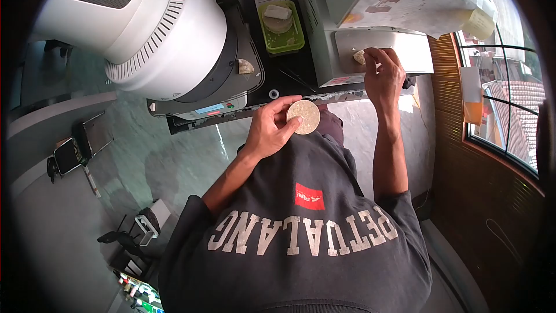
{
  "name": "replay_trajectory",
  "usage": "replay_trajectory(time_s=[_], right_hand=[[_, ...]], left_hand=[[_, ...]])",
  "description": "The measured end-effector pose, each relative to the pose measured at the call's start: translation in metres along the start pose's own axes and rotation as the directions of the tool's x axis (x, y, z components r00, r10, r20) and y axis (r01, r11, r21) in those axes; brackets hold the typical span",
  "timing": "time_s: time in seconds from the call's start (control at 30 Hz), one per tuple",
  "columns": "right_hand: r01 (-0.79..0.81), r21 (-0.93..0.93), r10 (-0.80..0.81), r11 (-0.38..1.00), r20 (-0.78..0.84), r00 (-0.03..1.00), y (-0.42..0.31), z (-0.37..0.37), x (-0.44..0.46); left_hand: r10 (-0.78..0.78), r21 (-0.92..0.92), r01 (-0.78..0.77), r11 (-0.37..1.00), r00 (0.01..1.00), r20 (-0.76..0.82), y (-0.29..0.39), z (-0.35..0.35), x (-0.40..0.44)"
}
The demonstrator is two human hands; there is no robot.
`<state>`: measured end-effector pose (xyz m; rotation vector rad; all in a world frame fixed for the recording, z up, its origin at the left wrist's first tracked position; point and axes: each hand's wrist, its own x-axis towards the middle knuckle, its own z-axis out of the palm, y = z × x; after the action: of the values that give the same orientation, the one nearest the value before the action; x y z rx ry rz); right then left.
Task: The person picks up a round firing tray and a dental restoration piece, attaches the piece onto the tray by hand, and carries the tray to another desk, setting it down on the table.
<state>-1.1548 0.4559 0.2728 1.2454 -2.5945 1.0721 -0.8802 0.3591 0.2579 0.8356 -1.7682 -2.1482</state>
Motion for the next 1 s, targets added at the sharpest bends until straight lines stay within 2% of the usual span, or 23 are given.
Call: replay_trajectory(time_s=[0.33, 0.6, 0.7, 0.8, 1.0], right_hand=[[0.023, -0.015, -0.023, 1.000, -0.013, 1.000, 0.000, 0.002, 0.002], [0.080, -0.062, -0.078, 0.995, 0.023, 0.997, 0.003, 0.003, 0.002], [-0.004, 0.027, 0.003, 1.000, 0.029, 1.000, -0.004, -0.001, 0.001], [-0.025, -0.009, 0.025, 1.000, -0.003, 1.000, -0.004, -0.007, -0.001], [-0.228, 0.062, 0.229, 0.972, -0.004, 0.973, -0.011, -0.020, -0.009]], left_hand=[[0.056, -0.002, -0.056, 0.998, 0.998, -0.039, -0.001, -0.003, -0.001], [-0.001, 0.020, 0.001, 1.000, 1.000, -0.003, 0.003, -0.007, -0.002], [0.042, 0.011, -0.042, 0.999, 0.999, -0.026, 0.002, -0.005, -0.002], [0.058, 0.010, -0.058, 0.998, 0.997, -0.041, 0.002, -0.004, -0.002], [0.047, -0.019, -0.048, 0.999, 0.998, -0.028, 0.000, -0.004, -0.001]])
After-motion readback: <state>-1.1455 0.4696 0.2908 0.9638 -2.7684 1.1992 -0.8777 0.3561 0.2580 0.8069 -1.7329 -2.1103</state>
